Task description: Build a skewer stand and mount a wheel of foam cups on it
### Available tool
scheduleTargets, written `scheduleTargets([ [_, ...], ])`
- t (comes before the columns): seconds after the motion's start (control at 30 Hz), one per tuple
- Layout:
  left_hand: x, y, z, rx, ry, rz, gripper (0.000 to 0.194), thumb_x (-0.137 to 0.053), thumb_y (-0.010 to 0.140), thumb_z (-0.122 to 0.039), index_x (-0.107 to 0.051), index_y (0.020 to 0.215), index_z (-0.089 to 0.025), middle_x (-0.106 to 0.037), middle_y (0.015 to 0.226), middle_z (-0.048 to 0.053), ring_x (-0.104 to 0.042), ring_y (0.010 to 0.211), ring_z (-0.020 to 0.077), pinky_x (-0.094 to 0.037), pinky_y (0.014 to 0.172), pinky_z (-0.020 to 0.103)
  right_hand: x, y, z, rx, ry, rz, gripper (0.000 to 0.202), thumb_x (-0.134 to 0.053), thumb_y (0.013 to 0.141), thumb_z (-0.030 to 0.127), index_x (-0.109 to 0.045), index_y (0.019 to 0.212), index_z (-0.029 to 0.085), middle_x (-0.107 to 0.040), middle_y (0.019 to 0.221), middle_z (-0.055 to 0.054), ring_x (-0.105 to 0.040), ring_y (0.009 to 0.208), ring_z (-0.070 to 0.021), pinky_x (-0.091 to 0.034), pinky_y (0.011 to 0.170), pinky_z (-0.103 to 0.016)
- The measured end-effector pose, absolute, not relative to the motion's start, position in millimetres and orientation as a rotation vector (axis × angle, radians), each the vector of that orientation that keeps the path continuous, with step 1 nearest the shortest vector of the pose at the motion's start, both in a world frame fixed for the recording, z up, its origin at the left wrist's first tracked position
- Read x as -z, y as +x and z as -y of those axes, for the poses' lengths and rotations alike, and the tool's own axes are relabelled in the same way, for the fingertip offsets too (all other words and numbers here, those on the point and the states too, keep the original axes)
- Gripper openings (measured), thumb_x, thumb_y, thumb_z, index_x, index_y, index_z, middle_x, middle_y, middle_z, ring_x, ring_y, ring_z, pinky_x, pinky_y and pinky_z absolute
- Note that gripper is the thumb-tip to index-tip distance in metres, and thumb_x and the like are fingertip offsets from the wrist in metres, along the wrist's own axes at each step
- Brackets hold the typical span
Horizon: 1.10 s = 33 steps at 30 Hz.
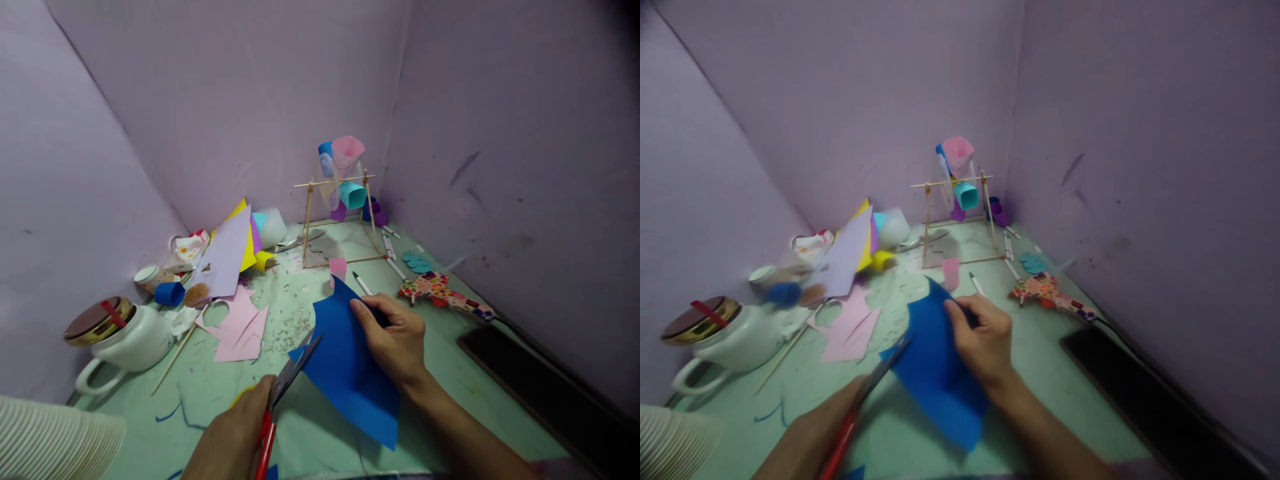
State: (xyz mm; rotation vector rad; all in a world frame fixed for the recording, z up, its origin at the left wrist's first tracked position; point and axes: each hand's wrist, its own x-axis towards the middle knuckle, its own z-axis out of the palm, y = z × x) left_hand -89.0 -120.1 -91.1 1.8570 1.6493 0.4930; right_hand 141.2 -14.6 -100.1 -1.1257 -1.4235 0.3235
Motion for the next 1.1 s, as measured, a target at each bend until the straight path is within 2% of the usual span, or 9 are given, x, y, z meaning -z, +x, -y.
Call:
scheduleTargets([
  [0.07,95.1,-93.6,118.4,-0.496,1.948,-1.562,0.056,-0.051,0.075,-0.036,-0.049,0.131,-0.027,-0.063,0.124,0.007,-0.063,0.107,0.0264,-0.05,0.092,0.035,101.0,141.3,13.7,-0.312,-1.111,1.418,0.013,-0.063,0.08,0.025,-0.069,0.07,0.018,-0.065,0.063,0.0,-0.058,0.057,-0.0126,-0.046,0.055,-0.023],
  [0.2,92.0,-88.8,117.1,-0.513,1.993,-1.532,0.048,-0.045,0.082,-0.028,-0.048,0.13,-0.03,-0.063,0.124,0.002,-0.061,0.11,0.0215,-0.046,0.096,0.028,100.8,142.3,12.5,-0.294,-1.099,1.41,0.012,-0.063,0.079,0.023,-0.068,0.07,0.017,-0.065,0.062,0.0,-0.059,0.057,-0.0115,-0.045,0.056,-0.022],
  [0.33,100.0,-92.1,120.1,-0.552,2.039,-1.519,0.053,-0.047,0.08,-0.031,-0.045,0.133,-0.033,-0.064,0.123,0.001,-0.062,0.109,0.0235,-0.049,0.093,0.03,100.2,142.8,13.2,-0.295,-1.089,1.426,0.013,-0.063,0.079,0.022,-0.067,0.069,0.016,-0.064,0.061,0.0,-0.057,0.056,-0.0105,-0.044,0.055,-0.021],
  [0.4,107.5,-99.6,122.5,-0.506,2.076,-1.512,0.059,-0.05,0.079,-0.03,-0.041,0.137,-0.031,-0.06,0.128,0.004,-0.059,0.114,0.0254,-0.048,0.095,0.032,101.0,141.3,14.7,-0.309,-1.08,1.443,0.013,-0.063,0.08,0.022,-0.067,0.069,0.016,-0.063,0.061,0.0,-0.057,0.056,-0.0102,-0.043,0.055,-0.021],
  [0.57,106.6,-102.1,123.7,-0.417,2.018,-1.542,0.056,-0.041,0.087,-0.027,-0.031,0.142,-0.028,-0.045,0.143,0.007,-0.043,0.13,0.0229,-0.036,0.106,0.036,103.7,133.8,20.6,-0.407,-1.042,1.502,0.015,-0.062,0.081,0.023,-0.067,0.068,0.016,-0.064,0.062,0.0,-0.058,0.057,-0.0104,-0.044,0.058,-0.021],
  [0.63,101.0,-94.0,121.0,-0.43,1.998,-1.547,0.055,-0.041,0.087,-0.027,-0.033,0.141,-0.028,-0.046,0.142,0.007,-0.044,0.129,0.0233,-0.037,0.106,0.037,103.7,132.0,22.5,-0.45,-1.057,1.483,0.018,-0.061,0.081,0.024,-0.067,0.067,0.016,-0.062,0.06,0.0,-0.056,0.055,-0.0102,-0.044,0.057,-0.021],
  [0.77,95.4,-79.4,114.7,-0.486,1.952,-1.662,0.052,-0.044,0.085,-0.029,-0.04,0.136,-0.026,-0.056,0.132,0.01,-0.055,0.118,0.0245,-0.044,0.1,0.038,102.1,131.6,24.0,-0.527,-1.073,1.464,0.02,-0.06,0.082,0.025,-0.067,0.066,0.016,-0.06,0.057,0.001,-0.054,0.052,-0.0096,-0.041,0.053,-0.021],
  [0.93,106.0,-83.9,113.1,-0.496,1.996,-1.691,0.059,-0.05,0.072,-0.021,-0.047,0.13,-0.027,-0.062,0.124,0.008,-0.062,0.107,0.0241,-0.05,0.091,0.032,101.0,131.8,25.3,-0.573,-1.08,1.449,0.02,-0.06,0.081,0.027,-0.067,0.065,0.017,-0.06,0.057,0.001,-0.053,0.052,-0.0099,-0.04,0.051,-0.021],
  [1.1,111.5,-85.6,115.5,-0.535,1.963,-1.672,0.053,-0.046,0.075,-0.021,-0.049,0.127,-0.025,-0.067,0.116,0.006,-0.065,0.101,0.022,-0.05,0.087,0.027,100.4,131.6,25.3,-0.602,-1.091,1.442,0.02,-0.06,0.08,0.027,-0.067,0.065,0.016,-0.061,0.057,0.001,-0.054,0.052,-0.0102,-0.04,0.051,-0.021],
])
